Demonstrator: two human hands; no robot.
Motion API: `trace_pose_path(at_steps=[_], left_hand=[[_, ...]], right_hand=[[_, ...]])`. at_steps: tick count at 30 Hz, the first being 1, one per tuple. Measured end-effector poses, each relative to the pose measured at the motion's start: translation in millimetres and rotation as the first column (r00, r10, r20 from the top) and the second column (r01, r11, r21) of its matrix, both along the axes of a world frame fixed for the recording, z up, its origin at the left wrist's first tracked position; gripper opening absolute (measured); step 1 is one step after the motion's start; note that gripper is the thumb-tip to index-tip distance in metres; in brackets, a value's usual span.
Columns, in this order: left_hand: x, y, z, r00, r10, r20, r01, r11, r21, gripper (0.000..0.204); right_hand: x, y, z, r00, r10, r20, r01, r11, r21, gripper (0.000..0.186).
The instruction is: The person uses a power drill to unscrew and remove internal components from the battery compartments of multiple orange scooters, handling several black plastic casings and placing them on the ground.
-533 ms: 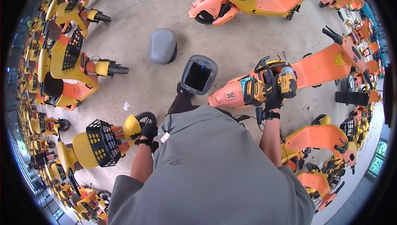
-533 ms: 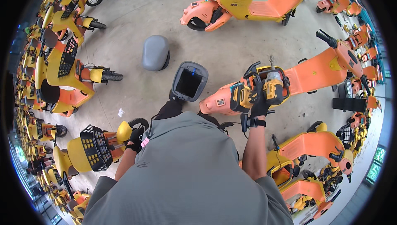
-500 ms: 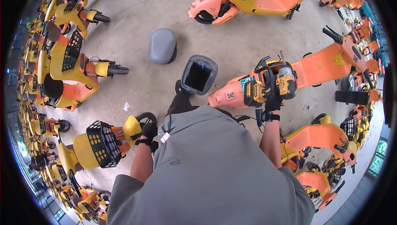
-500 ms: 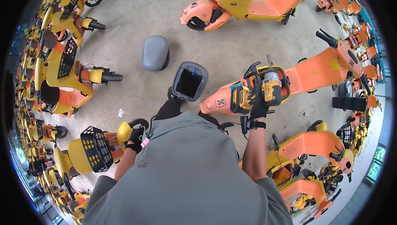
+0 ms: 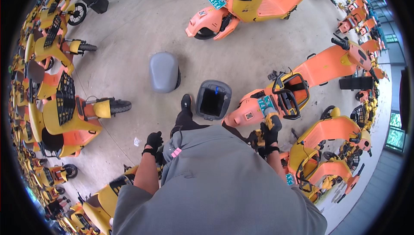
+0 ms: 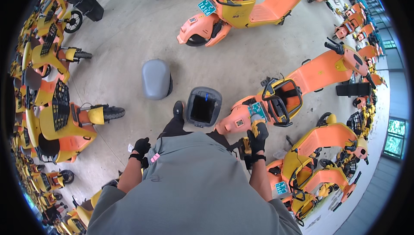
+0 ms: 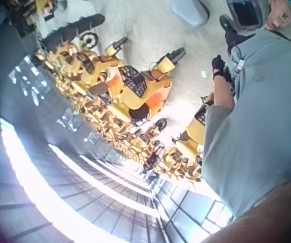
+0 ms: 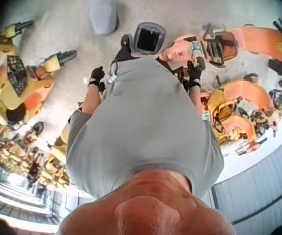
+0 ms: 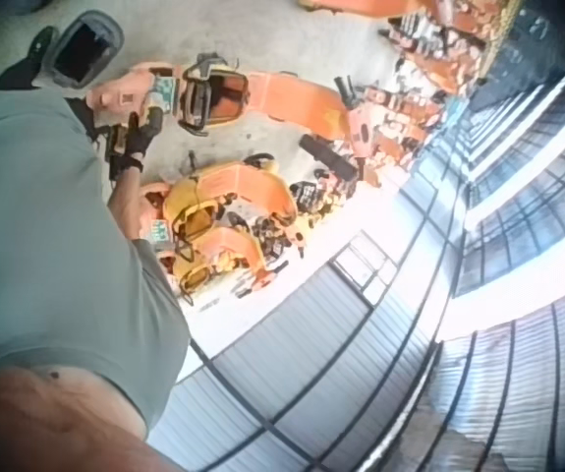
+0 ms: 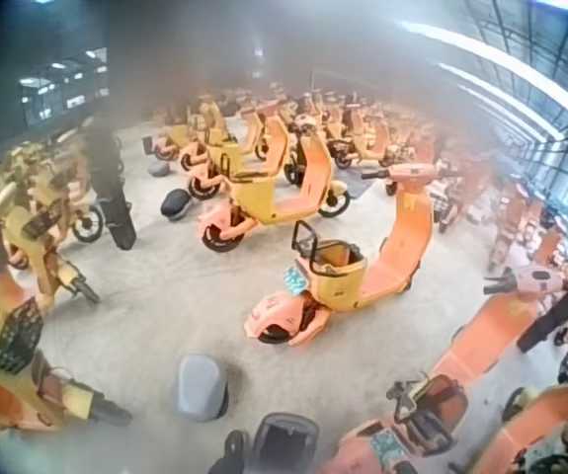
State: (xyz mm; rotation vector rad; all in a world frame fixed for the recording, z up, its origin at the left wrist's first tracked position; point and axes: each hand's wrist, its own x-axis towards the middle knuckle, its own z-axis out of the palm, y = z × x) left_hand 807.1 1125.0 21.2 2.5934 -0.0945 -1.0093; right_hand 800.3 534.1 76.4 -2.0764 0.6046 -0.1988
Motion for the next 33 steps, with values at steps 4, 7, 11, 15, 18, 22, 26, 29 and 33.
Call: trace_pose_path(at_steps=[4, 7, 11, 15, 18, 22, 26, 29, 33], left_hand=[[70.1, 66.9, -38.1, 0.973, -0.227, 0.035, 0.227, 0.974, 0.010, 0.032], [120.2, 98.1, -45.9, 0.962, 0.130, -0.241, -0.188, 0.954, -0.234, 0.009], [200.0, 74.2, -7.7, 0.602, 0.601, -0.526, -0.785, 0.567, -0.250, 0.019], [218.4, 59.1, 0.7, 0.470, 0.662, -0.583, -0.871, 0.454, -0.187, 0.022], [218.7, 46.0, 5.6, 0.466, 0.640, -0.611, -0.851, 0.512, -0.114, 0.020], [214.8, 51.4, -1.7, 0.520, 0.600, -0.608, -0.805, 0.582, -0.114, 0.022], [222.1, 53.4, 11.1, 0.548, 0.619, -0.562, -0.797, 0.590, -0.128, 0.025], [221.9, 67.3, 7.8, 0.557, 0.633, -0.538, -0.787, 0.608, -0.100, 0.028], [229.3, 75.6, 5.7, 0.583, 0.625, -0.519, -0.768, 0.633, -0.101, 0.018]], right_hand=[[-58.2, 15.5, -41.7, 0.960, -0.128, -0.249, 0.143, 0.989, 0.044, 0.047], [-43.8, 73.8, 7.5, 0.782, -0.330, -0.528, 0.566, 0.731, 0.382, 0.036], [-117.8, 81.9, -53.5, 0.819, -0.347, -0.456, 0.516, 0.794, 0.321, 0.017], [-125.5, 126.1, -26.2, 0.674, -0.261, -0.691, 0.412, 0.909, 0.059, 0.021], [-148.3, 124.9, -54.4, 0.725, -0.067, -0.686, 0.045, 0.998, -0.049, 0.022], [-129.8, 142.1, -44.2, 0.595, 0.007, -0.804, 0.039, 0.999, 0.038, 0.029], [-119.7, 170.1, -27.7, 0.809, -0.202, -0.552, 0.237, 0.972, -0.008, 0.033], [-65.9, 188.7, 43.1, 0.796, -0.185, -0.576, 0.243, 0.970, 0.025, 0.033], [-36.3, 182.3, 52.4, 0.794, -0.144, -0.590, 0.194, 0.981, 0.021, 0.031]])
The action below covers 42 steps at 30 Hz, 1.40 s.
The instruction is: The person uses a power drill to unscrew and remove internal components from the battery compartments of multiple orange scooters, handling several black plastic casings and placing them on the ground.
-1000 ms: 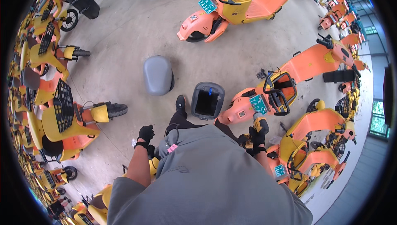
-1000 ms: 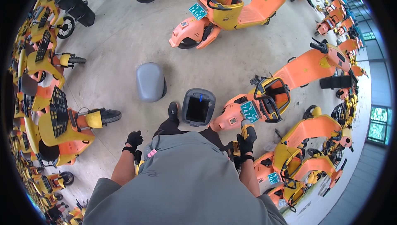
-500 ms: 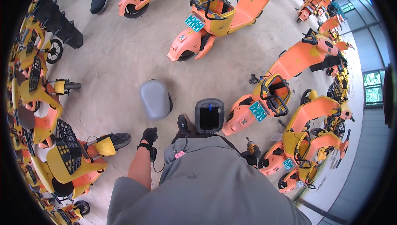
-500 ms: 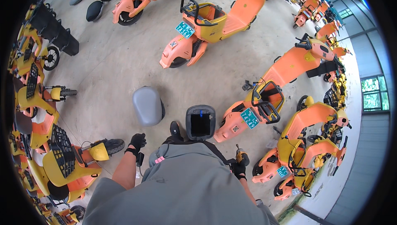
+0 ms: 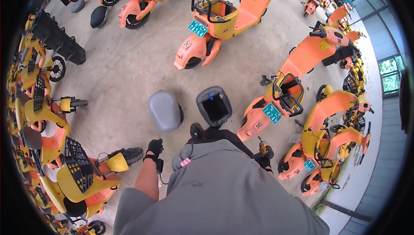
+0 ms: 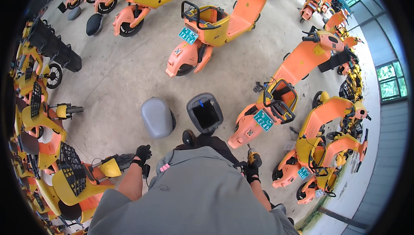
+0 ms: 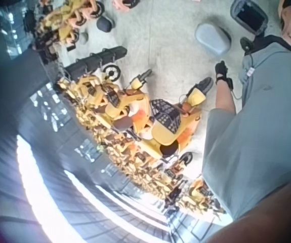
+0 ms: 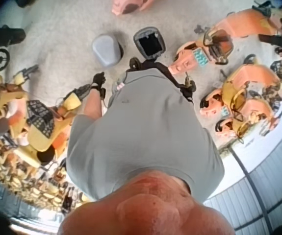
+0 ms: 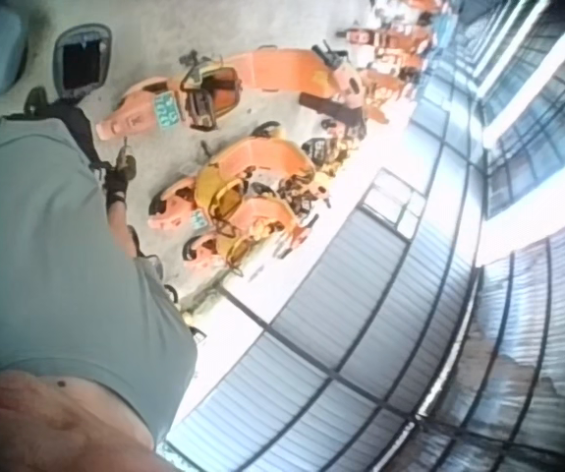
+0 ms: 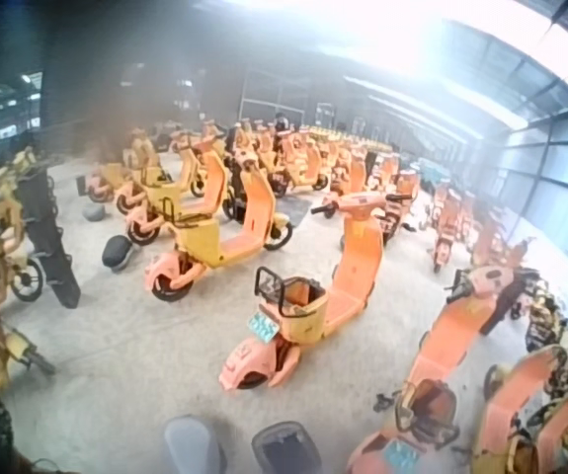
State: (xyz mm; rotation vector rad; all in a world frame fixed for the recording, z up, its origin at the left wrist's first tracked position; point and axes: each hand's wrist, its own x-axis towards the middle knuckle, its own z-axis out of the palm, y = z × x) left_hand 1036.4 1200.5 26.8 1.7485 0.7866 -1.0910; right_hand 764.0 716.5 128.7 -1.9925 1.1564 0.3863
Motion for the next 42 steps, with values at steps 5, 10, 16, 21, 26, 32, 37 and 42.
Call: trace_pose_path(at_steps=[5, 10, 16, 21, 26, 32, 37, 42], left_hand=[[-7.3, -4.8, 4.8, 0.996, 0.082, 0.023, -0.081, 0.996, -0.032, 0.023], [-23.4, -7.0, 1.8, 0.982, 0.183, -0.035, -0.185, 0.982, -0.043, 0.023], [-59.6, 29.8, -58.3, 0.994, -0.067, 0.091, 0.079, 0.987, -0.139, 0.015], [-90.5, 18.2, -54.6, 0.395, -0.838, 0.378, 0.697, 0.541, 0.471, 0.016], [-83.6, -16.4, -51.3, 0.661, -0.747, 0.069, 0.647, 0.614, 0.452, 0.023], [38.0, -110.3, -5.2, 0.294, -0.901, 0.318, 0.632, 0.433, 0.642, 0.022], [137.4, -174.9, 14.5, 0.883, -0.032, 0.469, 0.072, 0.995, -0.067, 0.009], [170.7, -176.1, -45.4, 0.627, -0.447, 0.638, 0.484, 0.865, 0.130, 0.022]], right_hand=[[4.0, -12.9, -25.5, 0.999, 0.041, -0.007, -0.040, 0.999, 0.031, 0.029], [27.7, -29.9, -30.9, 0.994, 0.094, -0.062, -0.090, 0.994, 0.061, 0.027], [66.3, -76.2, -70.0, 0.991, -0.135, -0.004, 0.131, 0.960, 0.249, 0.029], [127.2, -106.4, -76.0, 0.999, 0.030, -0.031, -0.024, 0.982, 0.188, 0.020], [162.4, -192.8, -186.8, 0.905, -0.011, 0.426, -0.085, 0.975, 0.206, 0.048], [250.4, -236.7, -153.3, 0.748, 0.261, 0.611, -0.242, 0.963, -0.116, 0.054], [311.8, -244.0, -99.0, 0.714, 0.348, 0.608, -0.201, 0.933, -0.299, 0.047], [362.3, -235.0, -5.0, 0.799, 0.075, 0.597, -0.097, 0.995, 0.005, 0.047]])
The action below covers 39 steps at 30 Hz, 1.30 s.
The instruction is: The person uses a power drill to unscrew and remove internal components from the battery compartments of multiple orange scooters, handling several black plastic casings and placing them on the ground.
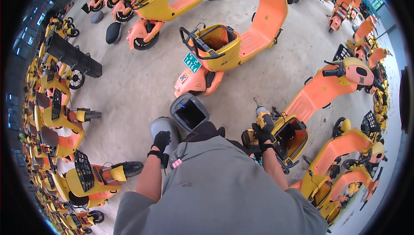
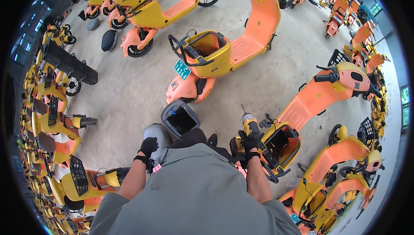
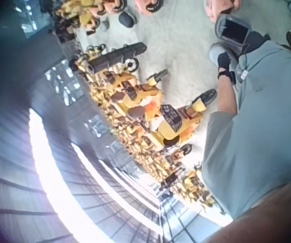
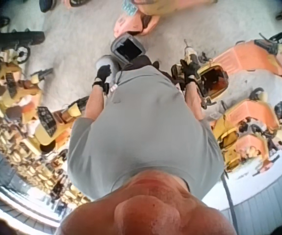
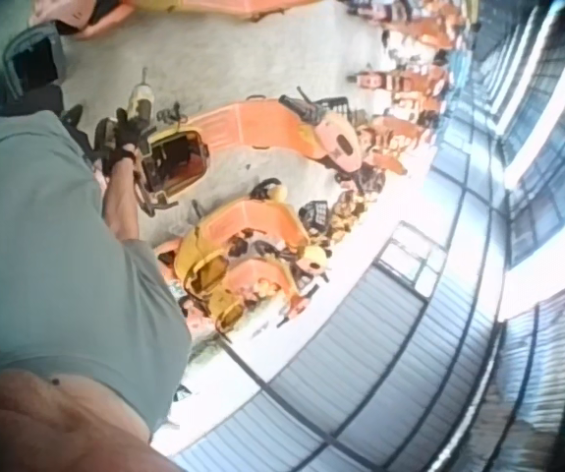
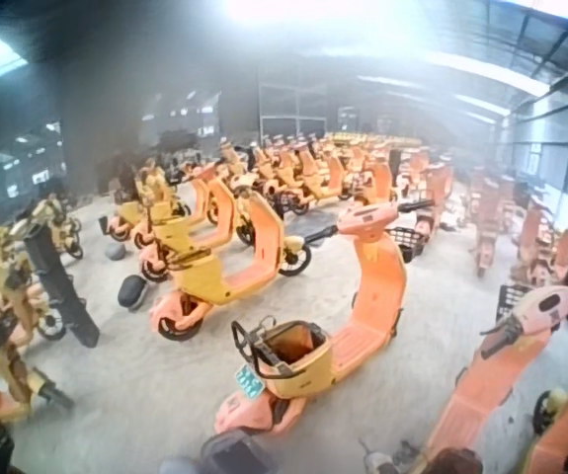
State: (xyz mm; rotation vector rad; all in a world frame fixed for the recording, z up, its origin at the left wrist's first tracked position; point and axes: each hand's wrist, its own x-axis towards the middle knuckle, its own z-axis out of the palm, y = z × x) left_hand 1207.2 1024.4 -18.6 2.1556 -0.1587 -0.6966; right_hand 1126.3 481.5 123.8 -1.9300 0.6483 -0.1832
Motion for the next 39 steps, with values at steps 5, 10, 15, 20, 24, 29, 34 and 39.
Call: trace_pose_path(at_steps=[5, 10, 15, 20, 24, 29, 34, 39], left_hand=[[43.9, -63.4, 91.0, 0.908, 0.019, -0.419, 0.007, 0.998, 0.059, 0.014], [113.3, -84.1, 67.6, 0.626, 0.497, -0.601, -0.524, 0.839, 0.148, 0.026], [235.9, -133.8, 39.6, 0.844, -0.399, 0.359, 0.233, 0.875, 0.424, 0.033], [369.6, -226.6, 89.1, 0.973, 0.094, 0.211, -0.135, 0.973, 0.187, 0.057], [439.2, -302.1, 131.3, 0.843, 0.537, -0.034, -0.537, 0.843, -0.025, 0.072], [482.6, -303.8, 60.4, 0.741, 0.623, 0.251, -0.665, 0.732, 0.147, 0.044], [463.8, -334.3, 126.8, 0.594, 0.790, 0.150, -0.804, 0.587, 0.095, 0.039], [459.8, -342.1, 139.7, 0.598, 0.781, 0.182, -0.801, 0.574, 0.168, 0.037]], right_hand=[[10.0, -11.9, -26.0, 0.971, -0.206, -0.125, 0.232, 0.938, 0.259, 0.034], [19.9, -40.5, -55.3, 0.961, -0.253, -0.106, 0.275, 0.899, 0.342, 0.032], [53.2, -64.9, -46.8, 0.951, -0.305, -0.058, 0.304, 0.881, 0.361, 0.030], [91.7, -96.5, -39.7, 0.942, -0.285, -0.175, 0.327, 0.896, 0.301, 0.030], [109.4, -137.5, -74.1, 0.969, -0.197, -0.147, 0.207, 0.977, 0.059, 0.031], [174.6, -151.4, -19.8, 0.998, 0.004, -0.063, -0.023, 0.955, -0.296, 0.033], [228.6, -161.1, 23.0, 0.996, 0.043, -0.083, -0.063, 0.965, -0.255, 0.033], [274.5, -191.9, 20.1, 0.975, 0.182, -0.131, -0.214, 0.932, -0.293, 0.033]])
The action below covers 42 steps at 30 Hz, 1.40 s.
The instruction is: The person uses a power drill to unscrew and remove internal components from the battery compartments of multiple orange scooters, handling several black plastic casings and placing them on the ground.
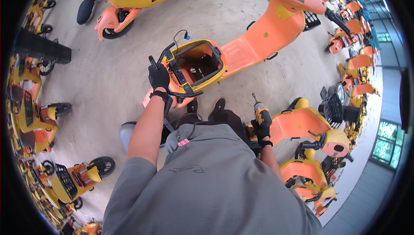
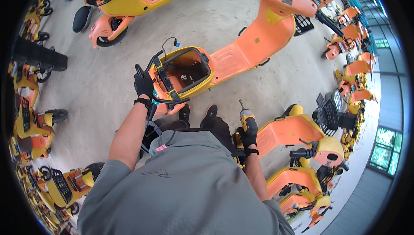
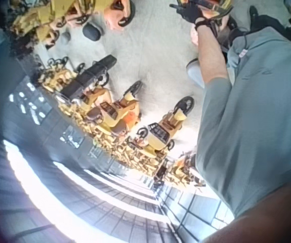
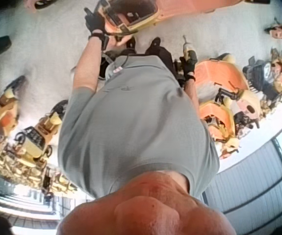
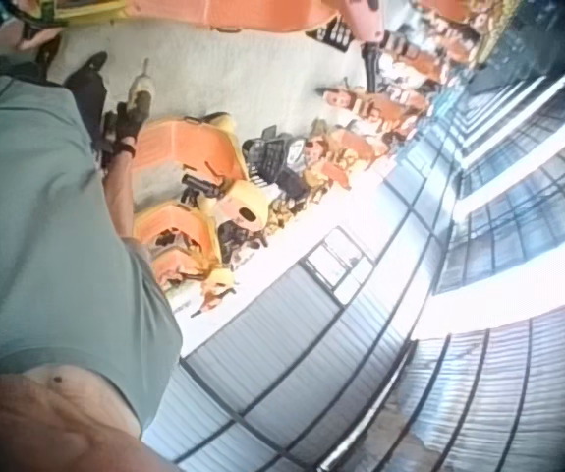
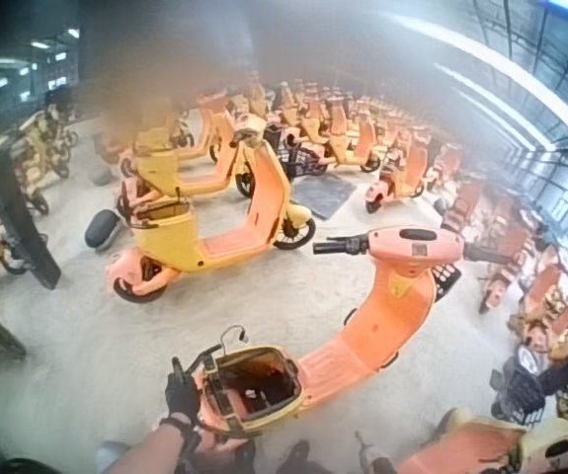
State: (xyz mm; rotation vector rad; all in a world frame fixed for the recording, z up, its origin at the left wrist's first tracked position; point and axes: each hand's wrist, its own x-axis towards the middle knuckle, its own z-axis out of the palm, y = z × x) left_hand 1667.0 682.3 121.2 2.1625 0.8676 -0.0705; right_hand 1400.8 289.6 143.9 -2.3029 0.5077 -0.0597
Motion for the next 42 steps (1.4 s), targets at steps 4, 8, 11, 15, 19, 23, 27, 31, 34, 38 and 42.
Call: trace_pose_path(at_steps=[4, 8, 11, 15, 19, 23, 27, 31, 34, 38, 42], left_hand=[[-3.8, 4.7, -4.8, 0.999, 0.027, -0.027, -0.026, 0.999, 0.020, 0.040], [-4.6, 7.7, -8.6, 0.998, 0.046, -0.030, -0.043, 0.995, 0.086, 0.040], [-5.5, 0.8, 3.2, 0.988, 0.115, -0.102, -0.102, 0.986, 0.129, 0.046], [-3.6, -4.8, 7.0, 0.960, 0.194, -0.201, -0.161, 0.972, 0.169, 0.048], [-1.8, -16.3, 13.0, 0.955, 0.228, -0.189, -0.181, 0.955, 0.237, 0.048], [-7.5, -13.5, 9.0, 0.945, 0.293, -0.145, -0.234, 0.915, 0.328, 0.048], [-6.5, -20.5, 17.3, 0.922, 0.371, -0.111, -0.306, 0.873, 0.378, 0.047], [-0.8, -26.7, 19.6, 0.925, 0.344, -0.160, -0.262, 0.884, 0.388, 0.046], [-3.3, -22.4, 13.9, 0.931, 0.345, -0.118, -0.266, 0.864, 0.428, 0.046], [-5.3, -24.8, 14.4, 0.922, 0.368, -0.122, -0.292, 0.866, 0.406, 0.045], [-5.8, -25.1, 13.9, 0.915, 0.384, -0.126, -0.299, 0.853, 0.427, 0.045]], right_hand=[[49.4, -30.6, -14.6, 0.976, 0.219, 0.007, -0.219, 0.976, 0.001, 0.034], [119.9, -58.4, -32.7, 0.809, 0.576, 0.119, -0.513, 0.790, -0.337, 0.037], [176.2, -68.4, -36.9, 0.779, 0.624, 0.059, -0.601, 0.770, -0.216, 0.035], [242.7, -71.3, -43.0, 0.670, 0.738, 0.076, -0.698, 0.662, -0.272, 0.022], [293.3, -48.4, -41.4, 0.615, 0.755, 0.225, -0.775, 0.632, -0.004, 0.023], [313.1, -8.0, -29.0, 0.736, 0.674, 0.068, -0.635, 0.652, 0.415, 0.030], [315.0, 18.8, -34.2, 0.742, 0.666, 0.072, -0.605, 0.620, 0.498, 0.028], [319.0, 29.5, -46.4, 0.711, 0.701, 0.044, -0.617, 0.593, 0.518, 0.027], [324.2, 32.5, -54.9, 0.605, 0.791, 0.094, -0.757, 0.534, 0.376, 0.026], [331.5, 27.9, -63.5, 0.585, 0.811, 0.005, -0.726, 0.522, 0.448, 0.027], [331.0, 24.8, -65.7, 0.523, 0.850, 0.061, -0.811, 0.474, 0.342, 0.030]])
